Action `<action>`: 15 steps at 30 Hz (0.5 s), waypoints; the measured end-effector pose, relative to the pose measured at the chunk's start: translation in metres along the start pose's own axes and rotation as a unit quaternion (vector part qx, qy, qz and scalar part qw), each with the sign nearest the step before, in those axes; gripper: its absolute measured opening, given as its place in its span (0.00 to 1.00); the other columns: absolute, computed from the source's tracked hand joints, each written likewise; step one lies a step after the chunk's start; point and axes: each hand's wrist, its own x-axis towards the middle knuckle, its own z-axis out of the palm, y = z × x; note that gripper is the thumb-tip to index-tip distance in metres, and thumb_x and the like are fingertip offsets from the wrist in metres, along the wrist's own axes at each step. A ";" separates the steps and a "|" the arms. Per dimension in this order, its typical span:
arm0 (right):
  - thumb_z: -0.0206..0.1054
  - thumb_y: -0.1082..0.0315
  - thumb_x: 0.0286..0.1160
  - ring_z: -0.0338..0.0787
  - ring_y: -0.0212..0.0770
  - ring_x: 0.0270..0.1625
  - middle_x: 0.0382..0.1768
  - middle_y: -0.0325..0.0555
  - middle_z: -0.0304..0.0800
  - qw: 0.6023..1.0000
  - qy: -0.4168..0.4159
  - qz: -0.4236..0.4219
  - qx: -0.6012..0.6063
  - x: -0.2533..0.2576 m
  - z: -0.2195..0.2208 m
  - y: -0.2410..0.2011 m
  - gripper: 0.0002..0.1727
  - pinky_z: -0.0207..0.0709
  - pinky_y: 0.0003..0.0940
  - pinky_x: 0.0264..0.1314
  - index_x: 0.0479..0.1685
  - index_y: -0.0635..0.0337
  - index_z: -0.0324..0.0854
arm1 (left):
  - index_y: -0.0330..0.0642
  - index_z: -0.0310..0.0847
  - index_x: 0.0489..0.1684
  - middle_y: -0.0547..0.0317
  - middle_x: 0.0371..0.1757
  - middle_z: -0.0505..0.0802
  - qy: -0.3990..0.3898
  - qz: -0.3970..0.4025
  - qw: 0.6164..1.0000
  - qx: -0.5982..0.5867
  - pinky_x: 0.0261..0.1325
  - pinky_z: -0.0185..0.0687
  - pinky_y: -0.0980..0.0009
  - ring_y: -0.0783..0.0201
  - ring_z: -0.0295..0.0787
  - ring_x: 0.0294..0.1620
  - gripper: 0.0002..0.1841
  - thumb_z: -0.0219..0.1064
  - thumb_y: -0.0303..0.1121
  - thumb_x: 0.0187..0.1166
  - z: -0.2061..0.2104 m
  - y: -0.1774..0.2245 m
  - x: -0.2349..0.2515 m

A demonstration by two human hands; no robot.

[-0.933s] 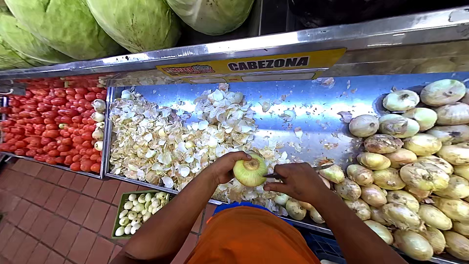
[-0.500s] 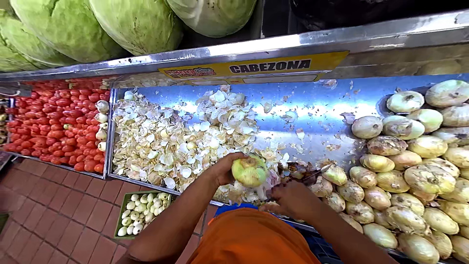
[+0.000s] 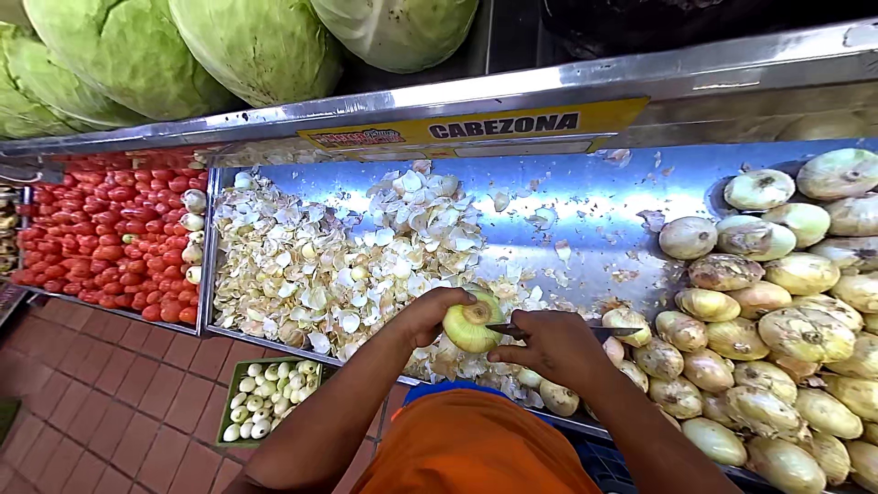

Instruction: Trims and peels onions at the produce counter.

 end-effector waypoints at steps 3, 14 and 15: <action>0.47 0.20 0.75 0.82 0.40 0.21 0.15 0.36 0.75 0.999 -0.002 -0.033 -0.006 -0.001 0.008 -0.001 0.40 0.75 0.44 0.23 0.21 0.48 0.78 | 0.36 0.85 0.54 0.47 0.49 0.93 -0.020 0.008 1.000 -0.006 0.57 0.87 0.59 0.58 0.91 0.50 0.17 0.57 0.39 0.84 -0.006 -0.001 0.009; 0.41 0.24 0.82 0.90 0.53 0.33 0.23 0.48 0.84 0.982 -0.178 -0.065 -0.027 -0.010 0.033 -0.017 0.43 0.80 0.55 0.35 0.29 0.55 0.80 | 0.45 0.84 0.58 0.51 0.50 0.92 0.027 -0.009 0.992 -0.124 0.50 0.88 0.62 0.61 0.92 0.47 0.20 0.60 0.48 0.80 -0.004 -0.010 0.004; 0.43 0.25 0.82 0.91 0.53 0.35 0.25 0.49 0.85 0.980 -0.189 -0.058 -0.031 -0.010 0.031 -0.016 0.41 0.81 0.56 0.37 0.30 0.56 0.81 | 0.44 0.83 0.59 0.50 0.50 0.92 0.033 -0.011 0.991 -0.130 0.50 0.88 0.62 0.60 0.91 0.48 0.20 0.60 0.47 0.80 -0.003 -0.008 0.003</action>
